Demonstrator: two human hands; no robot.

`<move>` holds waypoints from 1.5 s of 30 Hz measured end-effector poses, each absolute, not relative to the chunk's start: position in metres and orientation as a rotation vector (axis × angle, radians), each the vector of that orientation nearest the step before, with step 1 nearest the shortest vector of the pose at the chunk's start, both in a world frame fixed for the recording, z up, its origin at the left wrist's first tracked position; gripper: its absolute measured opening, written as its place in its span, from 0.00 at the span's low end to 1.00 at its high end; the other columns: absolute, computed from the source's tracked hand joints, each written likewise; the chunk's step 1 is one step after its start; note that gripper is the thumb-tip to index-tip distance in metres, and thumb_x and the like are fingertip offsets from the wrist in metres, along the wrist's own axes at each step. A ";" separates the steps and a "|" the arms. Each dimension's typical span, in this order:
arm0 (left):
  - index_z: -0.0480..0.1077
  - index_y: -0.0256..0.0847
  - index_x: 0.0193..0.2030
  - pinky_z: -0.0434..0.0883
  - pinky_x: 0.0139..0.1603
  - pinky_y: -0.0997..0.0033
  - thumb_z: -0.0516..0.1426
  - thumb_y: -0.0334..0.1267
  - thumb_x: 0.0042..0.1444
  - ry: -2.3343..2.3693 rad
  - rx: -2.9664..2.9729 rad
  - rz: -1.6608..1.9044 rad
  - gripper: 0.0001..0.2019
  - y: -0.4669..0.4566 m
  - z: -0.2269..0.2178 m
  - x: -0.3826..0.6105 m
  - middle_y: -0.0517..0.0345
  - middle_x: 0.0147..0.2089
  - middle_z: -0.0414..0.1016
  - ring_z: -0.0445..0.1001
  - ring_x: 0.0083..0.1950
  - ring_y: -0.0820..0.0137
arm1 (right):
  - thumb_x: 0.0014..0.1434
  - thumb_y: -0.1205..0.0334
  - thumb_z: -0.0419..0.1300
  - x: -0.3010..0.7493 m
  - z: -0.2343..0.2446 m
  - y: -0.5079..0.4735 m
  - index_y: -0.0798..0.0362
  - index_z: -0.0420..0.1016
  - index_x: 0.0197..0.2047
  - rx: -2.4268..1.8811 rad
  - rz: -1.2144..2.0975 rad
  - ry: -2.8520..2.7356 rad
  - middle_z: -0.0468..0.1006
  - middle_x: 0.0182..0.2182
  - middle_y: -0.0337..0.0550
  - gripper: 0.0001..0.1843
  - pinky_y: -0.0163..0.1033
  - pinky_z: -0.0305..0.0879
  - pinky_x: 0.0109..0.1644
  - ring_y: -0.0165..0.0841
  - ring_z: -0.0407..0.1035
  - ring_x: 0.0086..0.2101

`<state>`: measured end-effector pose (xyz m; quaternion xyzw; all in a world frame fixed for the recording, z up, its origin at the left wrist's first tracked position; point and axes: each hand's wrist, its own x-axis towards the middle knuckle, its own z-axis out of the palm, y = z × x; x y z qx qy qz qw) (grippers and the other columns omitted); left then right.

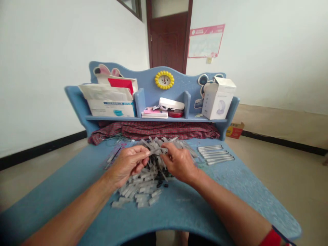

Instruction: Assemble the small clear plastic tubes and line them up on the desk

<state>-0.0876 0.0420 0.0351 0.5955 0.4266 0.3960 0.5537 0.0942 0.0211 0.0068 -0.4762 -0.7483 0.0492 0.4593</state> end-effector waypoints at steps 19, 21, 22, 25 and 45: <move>0.64 0.35 0.26 0.52 0.13 0.86 0.57 0.46 0.52 0.890 1.538 0.684 0.15 0.039 0.035 -0.089 0.63 0.20 0.68 0.59 0.14 0.84 | 0.59 0.63 0.51 0.157 0.051 0.018 0.52 0.73 0.43 -2.173 -0.302 -2.499 0.78 0.36 0.52 0.12 0.38 0.60 0.36 0.40 0.73 0.38; 0.65 0.35 0.26 0.53 0.13 0.85 0.57 0.46 0.51 0.881 1.565 0.667 0.14 0.038 0.036 -0.089 0.63 0.20 0.68 0.59 0.14 0.83 | 0.56 0.67 0.53 0.181 0.043 0.012 0.53 0.74 0.40 -2.265 -0.261 -2.488 0.78 0.35 0.53 0.11 0.38 0.61 0.36 0.42 0.73 0.37; 0.65 0.35 0.27 0.54 0.13 0.85 0.57 0.46 0.51 0.876 1.580 0.660 0.14 0.038 0.035 -0.089 0.63 0.20 0.68 0.59 0.14 0.83 | 0.54 0.69 0.53 0.193 0.038 0.008 0.54 0.75 0.38 -2.309 -0.240 -2.477 0.78 0.35 0.54 0.11 0.38 0.61 0.36 0.42 0.73 0.38; 0.66 0.35 0.29 0.55 0.14 0.84 0.57 0.46 0.50 0.871 1.621 0.638 0.14 0.037 0.033 -0.088 0.62 0.21 0.70 0.60 0.15 0.82 | 0.52 0.72 0.52 0.224 0.022 -0.003 0.54 0.75 0.37 -2.417 -0.155 -2.436 0.79 0.35 0.53 0.12 0.38 0.61 0.36 0.41 0.74 0.38; 0.66 0.35 0.28 0.53 0.13 0.83 0.57 0.45 0.49 0.878 1.624 0.644 0.13 0.037 0.034 -0.088 0.61 0.21 0.70 0.61 0.14 0.81 | 0.55 0.70 0.49 0.257 -0.006 0.003 0.54 0.74 0.45 -2.470 -0.069 -2.321 0.77 0.40 0.55 0.18 0.38 0.60 0.38 0.41 0.72 0.40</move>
